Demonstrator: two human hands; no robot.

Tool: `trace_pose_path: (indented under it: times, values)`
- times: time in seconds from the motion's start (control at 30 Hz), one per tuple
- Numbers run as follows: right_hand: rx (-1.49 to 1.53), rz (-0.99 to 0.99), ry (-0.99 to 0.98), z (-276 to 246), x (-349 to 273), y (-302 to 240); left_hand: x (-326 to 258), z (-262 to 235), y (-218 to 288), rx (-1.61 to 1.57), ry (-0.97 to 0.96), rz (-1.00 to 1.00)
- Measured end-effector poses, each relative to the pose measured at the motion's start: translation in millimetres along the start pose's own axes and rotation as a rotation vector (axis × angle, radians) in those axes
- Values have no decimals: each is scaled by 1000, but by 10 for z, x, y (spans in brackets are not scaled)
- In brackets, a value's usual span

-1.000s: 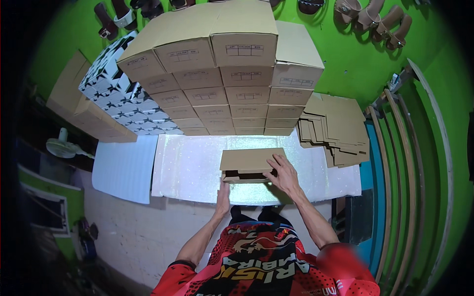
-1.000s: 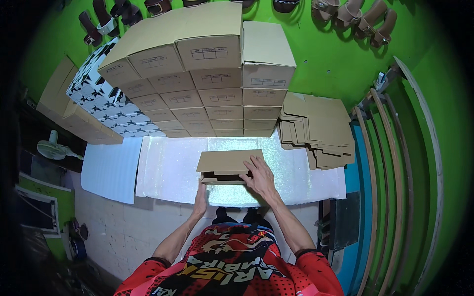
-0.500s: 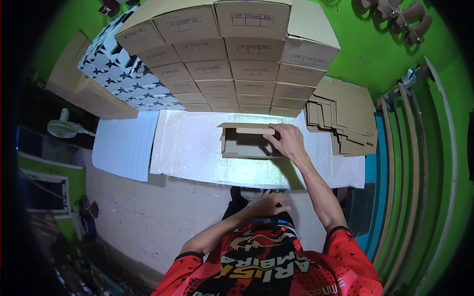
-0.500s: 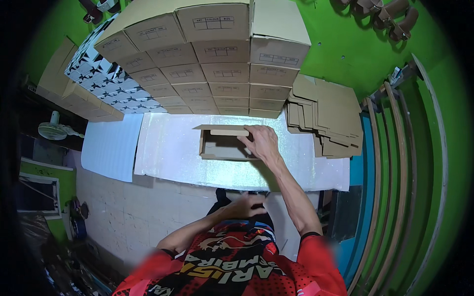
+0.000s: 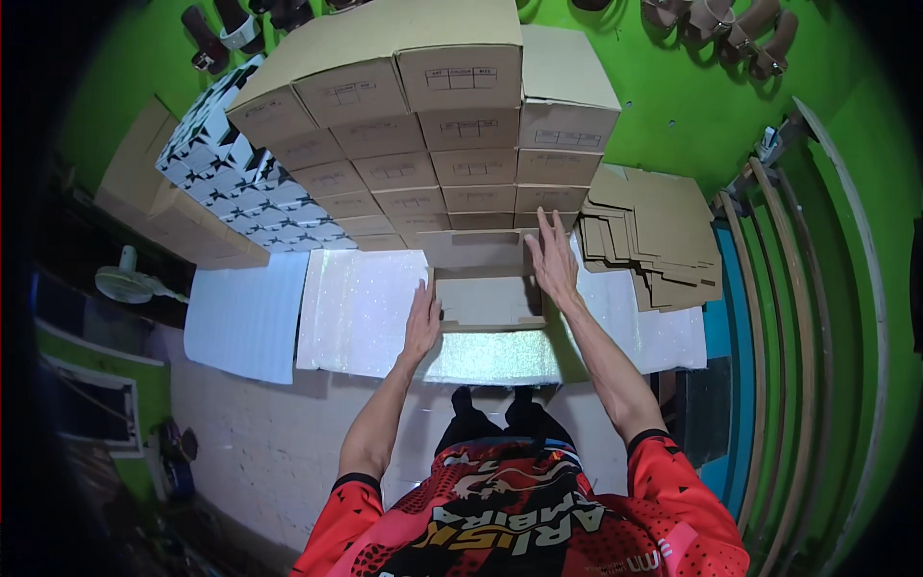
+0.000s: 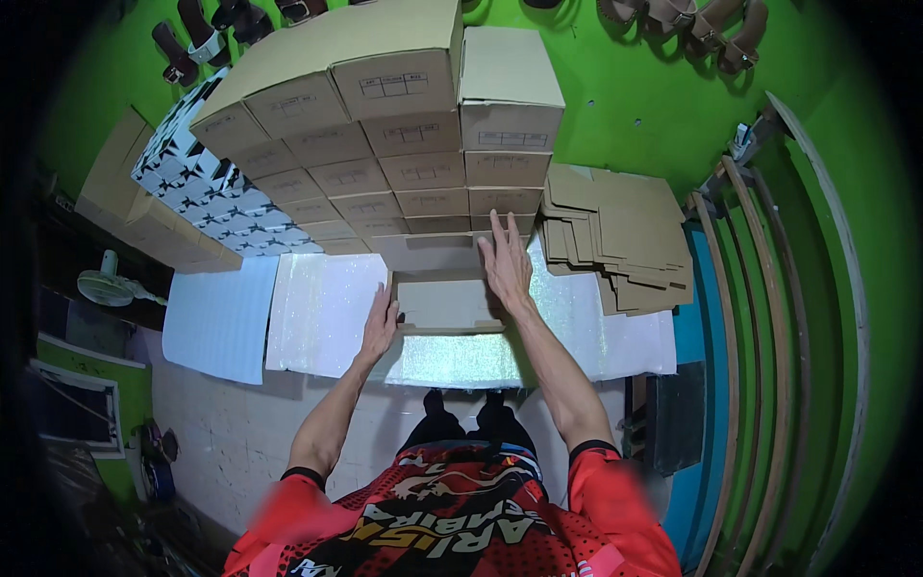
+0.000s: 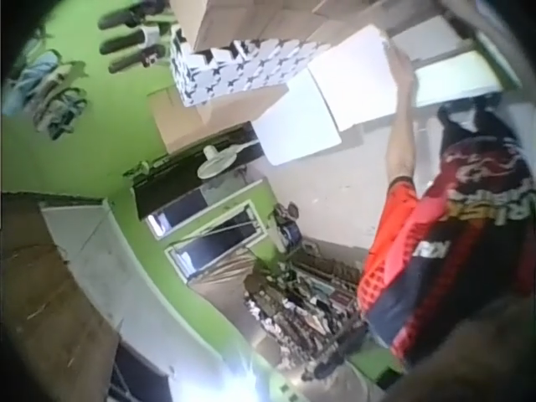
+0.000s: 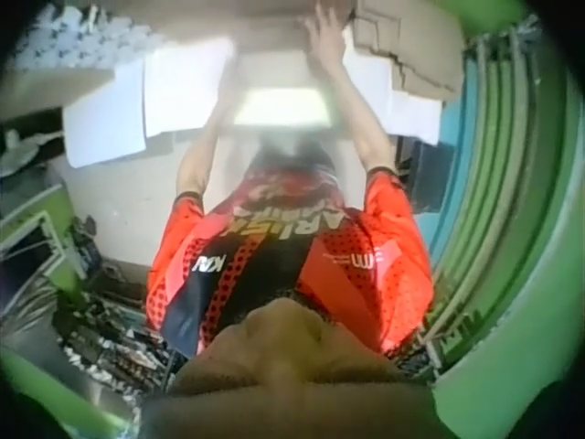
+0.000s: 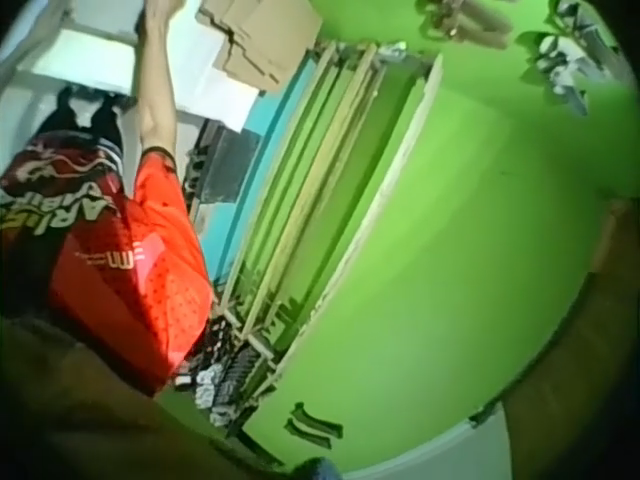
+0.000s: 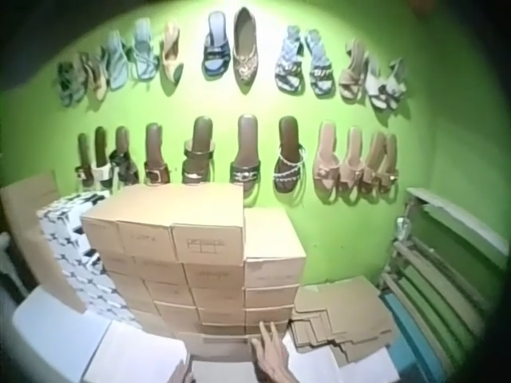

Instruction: Folding flat cardboard sheets into boxes for shoes.

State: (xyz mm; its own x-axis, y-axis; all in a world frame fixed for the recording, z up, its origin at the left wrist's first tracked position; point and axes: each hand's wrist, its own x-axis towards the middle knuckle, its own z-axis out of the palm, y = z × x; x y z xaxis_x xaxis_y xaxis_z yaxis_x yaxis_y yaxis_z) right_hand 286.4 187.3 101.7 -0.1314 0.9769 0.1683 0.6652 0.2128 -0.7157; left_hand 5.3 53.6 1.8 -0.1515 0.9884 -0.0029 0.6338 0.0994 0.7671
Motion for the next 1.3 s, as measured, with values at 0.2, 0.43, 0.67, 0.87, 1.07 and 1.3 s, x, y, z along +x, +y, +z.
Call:
trace_pose_path:
  times: [0.2, 0.43, 0.67, 0.87, 1.07, 1.3]
  values:
    - [-182, -78, 146, 134, -394, 248, -264, 172, -4, -30, 3, 60]
    - [-352, -87, -220, 380, -1347, 448, -812, 154, 67, 235, -31, -66]
    - [-364, -29, -228, 525, -1466, 457, -398, 169, 119, 482, -41, 63]
    - [-438, 60, -240, 498, -1433, 358, -342, 194, 117, 479, -75, 23]
    - [-294, 10, -202, 497, -1313, 449, -312, 168, 132, 448, -99, 27]
    - [-416, 35, -194, 526, -1252, 323, -312, 241, 276, 439, -59, -17]
